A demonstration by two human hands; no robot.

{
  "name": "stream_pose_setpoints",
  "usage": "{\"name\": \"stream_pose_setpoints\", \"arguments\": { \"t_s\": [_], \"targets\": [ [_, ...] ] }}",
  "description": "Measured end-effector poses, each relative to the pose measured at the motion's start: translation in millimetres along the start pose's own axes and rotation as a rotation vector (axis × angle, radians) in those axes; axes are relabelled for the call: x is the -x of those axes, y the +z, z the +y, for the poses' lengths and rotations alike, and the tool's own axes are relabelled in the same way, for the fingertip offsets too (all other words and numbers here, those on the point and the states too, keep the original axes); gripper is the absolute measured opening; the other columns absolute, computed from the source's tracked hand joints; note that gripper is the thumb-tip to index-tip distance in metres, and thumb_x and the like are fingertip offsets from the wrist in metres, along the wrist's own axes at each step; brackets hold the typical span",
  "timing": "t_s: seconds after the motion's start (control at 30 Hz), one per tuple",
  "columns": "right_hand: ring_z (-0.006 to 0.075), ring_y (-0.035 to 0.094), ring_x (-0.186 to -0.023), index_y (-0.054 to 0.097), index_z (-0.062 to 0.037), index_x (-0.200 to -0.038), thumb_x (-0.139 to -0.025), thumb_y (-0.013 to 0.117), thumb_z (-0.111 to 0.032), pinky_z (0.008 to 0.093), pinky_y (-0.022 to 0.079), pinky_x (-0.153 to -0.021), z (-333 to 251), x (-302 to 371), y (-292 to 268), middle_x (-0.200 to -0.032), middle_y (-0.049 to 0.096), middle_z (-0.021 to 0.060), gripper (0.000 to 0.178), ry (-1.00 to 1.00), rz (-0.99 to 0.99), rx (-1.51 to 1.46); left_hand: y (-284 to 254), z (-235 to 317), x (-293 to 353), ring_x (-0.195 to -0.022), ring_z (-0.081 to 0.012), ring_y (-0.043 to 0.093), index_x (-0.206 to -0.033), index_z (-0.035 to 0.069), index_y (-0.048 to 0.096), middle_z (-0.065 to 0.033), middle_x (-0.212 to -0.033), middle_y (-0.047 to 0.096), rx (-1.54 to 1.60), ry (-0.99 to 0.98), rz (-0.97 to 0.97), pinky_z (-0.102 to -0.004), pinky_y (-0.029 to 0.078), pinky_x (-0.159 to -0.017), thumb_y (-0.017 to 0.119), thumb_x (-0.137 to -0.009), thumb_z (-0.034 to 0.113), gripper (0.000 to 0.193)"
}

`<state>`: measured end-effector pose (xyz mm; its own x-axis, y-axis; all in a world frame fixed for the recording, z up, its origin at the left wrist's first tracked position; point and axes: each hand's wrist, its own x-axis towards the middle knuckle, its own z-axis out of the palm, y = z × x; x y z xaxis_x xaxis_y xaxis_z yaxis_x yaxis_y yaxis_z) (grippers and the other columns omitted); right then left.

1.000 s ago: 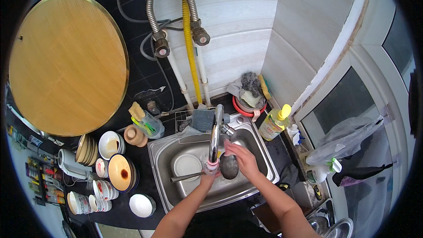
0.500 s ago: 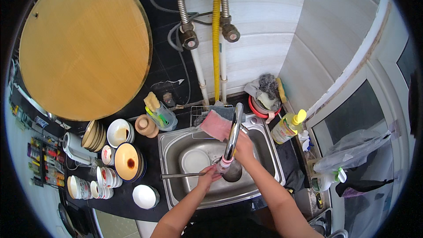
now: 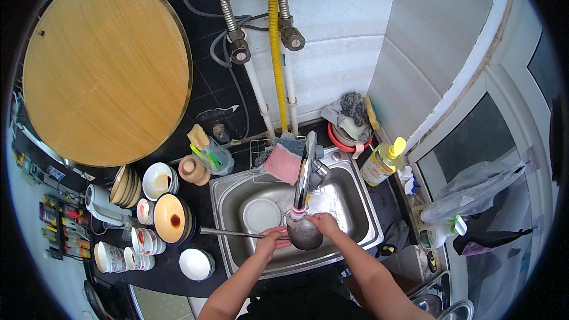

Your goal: The person washes various kitchen items in a sink, including a metal bowl, a white bowl, a ladle, chopsticks, and a frying pan. They use a sponge and running water to clean each item individually, rinsing them thoroughly before placing them aside.

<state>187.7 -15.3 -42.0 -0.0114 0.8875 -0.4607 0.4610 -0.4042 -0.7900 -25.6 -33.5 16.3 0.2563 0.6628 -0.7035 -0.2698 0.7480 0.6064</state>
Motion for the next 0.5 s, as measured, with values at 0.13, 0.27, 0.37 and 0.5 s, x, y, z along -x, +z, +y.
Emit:
{"name": "stream_pose_setpoints", "arguments": {
  "t_s": [0.13, 0.27, 0.37, 0.5],
  "targets": [
    [0.0308, 0.057, -0.072, 0.060, -0.0071, -0.084, -0.073, 0.061, -0.041, 0.0390, 0.044, -0.065, -23, 3, 2, -0.073, 0.060, 0.0130, 0.036, -0.169, 0.037, 0.332, 1, 6, 9, -0.081, -0.0293, 0.059, -0.110, -0.001, 0.048, -0.0166, -0.098, 0.054, -0.037, 0.044, 0.025, -0.0366, 0.052, -0.072, 0.042, -0.082, 0.002, 0.029],
    [0.0318, 0.056, -0.084, 0.048, -0.0065, -0.106, -0.066, 0.067, -0.035, 0.0369, 0.045, -0.073, -38, 16, 9, -0.088, 0.059, 0.0160, 0.053, -0.540, 0.096, 0.344, 6, 12, 15, -0.081, -0.0291, 0.059, -0.114, 0.001, 0.044, -0.0169, -0.099, 0.054, -0.026, 0.039, 0.016, -0.0361, 0.052, -0.073, 0.043, -0.082, 0.002, 0.032],
    [0.0312, 0.057, -0.083, 0.053, -0.0045, -0.099, -0.065, 0.066, -0.036, 0.0373, 0.045, -0.073, -57, 21, 1, -0.084, 0.059, 0.0162, 0.048, -0.474, 0.067, 0.391, 9, 9, 16, -0.081, -0.0291, 0.059, -0.115, 0.002, 0.042, -0.0172, -0.098, 0.055, -0.007, 0.037, 0.013, -0.0359, 0.052, -0.073, 0.042, -0.081, 0.002, 0.034],
    [0.0308, 0.058, -0.079, 0.055, -0.0060, -0.094, -0.067, 0.063, -0.042, 0.0392, 0.046, -0.069, -53, 13, -3, -0.082, 0.060, 0.0151, 0.045, -0.328, -0.018, 0.503, 8, 7, 13, -0.082, -0.0291, 0.059, -0.117, 0.002, 0.040, -0.0175, -0.096, 0.055, 0.007, 0.011, -0.038, -0.0363, 0.052, -0.074, 0.042, -0.080, 0.000, 0.037]
  ]
}}
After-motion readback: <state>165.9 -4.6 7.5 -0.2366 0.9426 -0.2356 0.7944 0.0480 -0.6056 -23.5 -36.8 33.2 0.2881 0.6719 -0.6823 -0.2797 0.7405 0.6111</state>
